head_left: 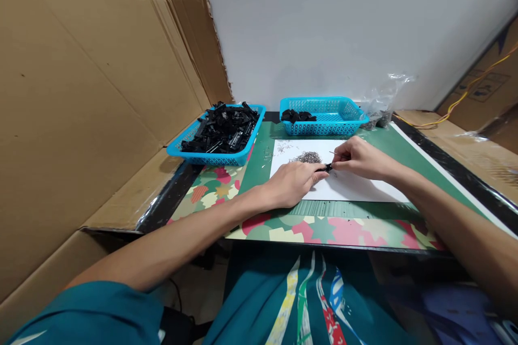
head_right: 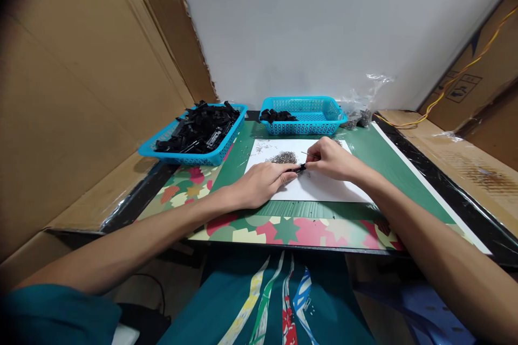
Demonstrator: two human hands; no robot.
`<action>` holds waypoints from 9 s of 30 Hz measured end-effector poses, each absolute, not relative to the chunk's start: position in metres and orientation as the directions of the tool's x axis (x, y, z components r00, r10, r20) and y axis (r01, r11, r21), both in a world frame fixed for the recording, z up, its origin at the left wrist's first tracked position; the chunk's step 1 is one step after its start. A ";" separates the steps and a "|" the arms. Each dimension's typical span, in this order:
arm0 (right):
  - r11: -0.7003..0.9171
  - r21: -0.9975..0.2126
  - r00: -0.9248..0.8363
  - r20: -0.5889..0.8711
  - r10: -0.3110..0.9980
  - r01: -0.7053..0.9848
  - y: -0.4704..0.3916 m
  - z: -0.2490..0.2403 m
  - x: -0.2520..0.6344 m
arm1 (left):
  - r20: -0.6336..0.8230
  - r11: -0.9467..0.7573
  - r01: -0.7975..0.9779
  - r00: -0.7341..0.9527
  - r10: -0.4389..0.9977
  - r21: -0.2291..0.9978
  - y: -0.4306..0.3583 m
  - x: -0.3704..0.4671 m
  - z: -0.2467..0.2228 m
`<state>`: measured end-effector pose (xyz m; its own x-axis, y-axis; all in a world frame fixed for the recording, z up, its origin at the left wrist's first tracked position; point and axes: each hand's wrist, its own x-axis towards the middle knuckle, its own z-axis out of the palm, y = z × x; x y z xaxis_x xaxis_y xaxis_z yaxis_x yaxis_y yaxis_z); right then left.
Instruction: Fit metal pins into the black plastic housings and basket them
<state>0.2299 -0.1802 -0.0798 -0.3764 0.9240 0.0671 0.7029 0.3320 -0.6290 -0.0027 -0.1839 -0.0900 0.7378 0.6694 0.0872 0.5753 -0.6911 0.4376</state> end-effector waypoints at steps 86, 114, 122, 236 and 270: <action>0.393 -0.763 -0.359 0.225 0.906 0.513 -0.175 -0.103 0.234 | 0.012 -0.618 0.623 0.699 0.715 0.479 -0.184 0.001 -0.084; 0.477 -0.663 -0.516 0.158 0.842 0.576 -0.172 -0.087 0.245 | 0.366 -0.526 0.266 0.473 0.801 0.808 -0.172 -0.017 -0.086; 0.473 -0.574 -0.576 0.002 0.817 0.669 -0.175 -0.084 0.247 | 0.227 -0.378 0.202 0.524 0.821 0.903 -0.173 -0.010 -0.092; 0.787 -0.377 -0.350 0.742 0.572 0.488 -0.201 -0.094 0.201 | 0.269 -0.297 -0.047 0.575 0.773 0.954 -0.173 -0.012 -0.097; 0.634 -0.617 -0.316 0.552 0.771 0.467 -0.188 -0.090 0.237 | 0.457 -0.683 0.358 0.539 0.708 0.636 -0.170 -0.019 -0.099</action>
